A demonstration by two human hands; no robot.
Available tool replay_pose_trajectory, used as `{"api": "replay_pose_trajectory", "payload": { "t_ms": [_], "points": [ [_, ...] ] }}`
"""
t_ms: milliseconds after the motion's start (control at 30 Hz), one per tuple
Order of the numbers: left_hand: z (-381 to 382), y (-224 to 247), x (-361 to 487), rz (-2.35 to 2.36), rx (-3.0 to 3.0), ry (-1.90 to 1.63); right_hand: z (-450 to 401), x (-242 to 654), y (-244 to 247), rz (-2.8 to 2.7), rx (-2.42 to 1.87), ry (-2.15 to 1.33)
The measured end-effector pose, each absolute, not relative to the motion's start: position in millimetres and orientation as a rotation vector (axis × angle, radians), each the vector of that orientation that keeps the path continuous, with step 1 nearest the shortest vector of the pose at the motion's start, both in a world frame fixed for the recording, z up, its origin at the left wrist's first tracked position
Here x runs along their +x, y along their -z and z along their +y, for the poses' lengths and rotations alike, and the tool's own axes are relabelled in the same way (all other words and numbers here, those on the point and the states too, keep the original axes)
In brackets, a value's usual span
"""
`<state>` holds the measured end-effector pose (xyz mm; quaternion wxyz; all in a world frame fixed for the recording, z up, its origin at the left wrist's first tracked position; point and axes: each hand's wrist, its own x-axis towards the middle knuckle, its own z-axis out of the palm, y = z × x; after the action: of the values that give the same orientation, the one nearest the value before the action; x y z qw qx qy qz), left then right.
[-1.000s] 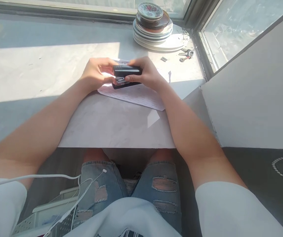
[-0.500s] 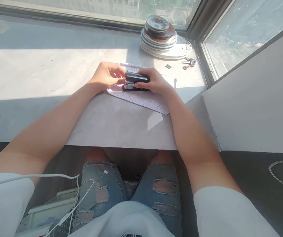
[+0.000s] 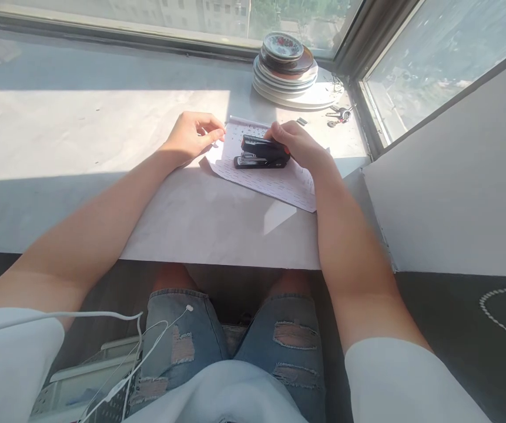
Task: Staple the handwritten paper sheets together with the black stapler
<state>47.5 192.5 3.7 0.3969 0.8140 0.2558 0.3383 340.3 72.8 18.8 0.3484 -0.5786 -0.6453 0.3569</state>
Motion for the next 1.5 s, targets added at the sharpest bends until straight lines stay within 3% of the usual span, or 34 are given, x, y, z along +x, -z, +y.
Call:
{"api": "replay_pose_trajectory", "payload": {
  "t_ms": [300,467,567,900,1233,1500],
  "points": [
    [187.3,-5.3,46.9,0.700,2.026,-0.824,60.4,372.3,-10.3,-1.527,-1.679,-0.582],
    [183.3,-7.6,45.9,0.794,1.993,-0.792,74.8,373.7,1.0,-1.277,-1.753,-0.008],
    [182.8,-7.5,46.2,0.807,1.988,-0.786,89.7,386.7,4.3,-1.395,-1.914,0.185],
    [207.8,0.3,41.2,0.989,1.847,-0.970,116.0,378.7,11.3,-1.771,-2.240,-0.054],
    [237.9,-1.5,22.8,1.476,1.517,-1.412,156.7,306.4,19.1,-2.012,-2.096,-0.098],
    [241.8,-7.1,17.0,1.720,1.332,-1.427,196.3,225.9,23.9,-2.067,-1.879,-0.140]
  ]
}}
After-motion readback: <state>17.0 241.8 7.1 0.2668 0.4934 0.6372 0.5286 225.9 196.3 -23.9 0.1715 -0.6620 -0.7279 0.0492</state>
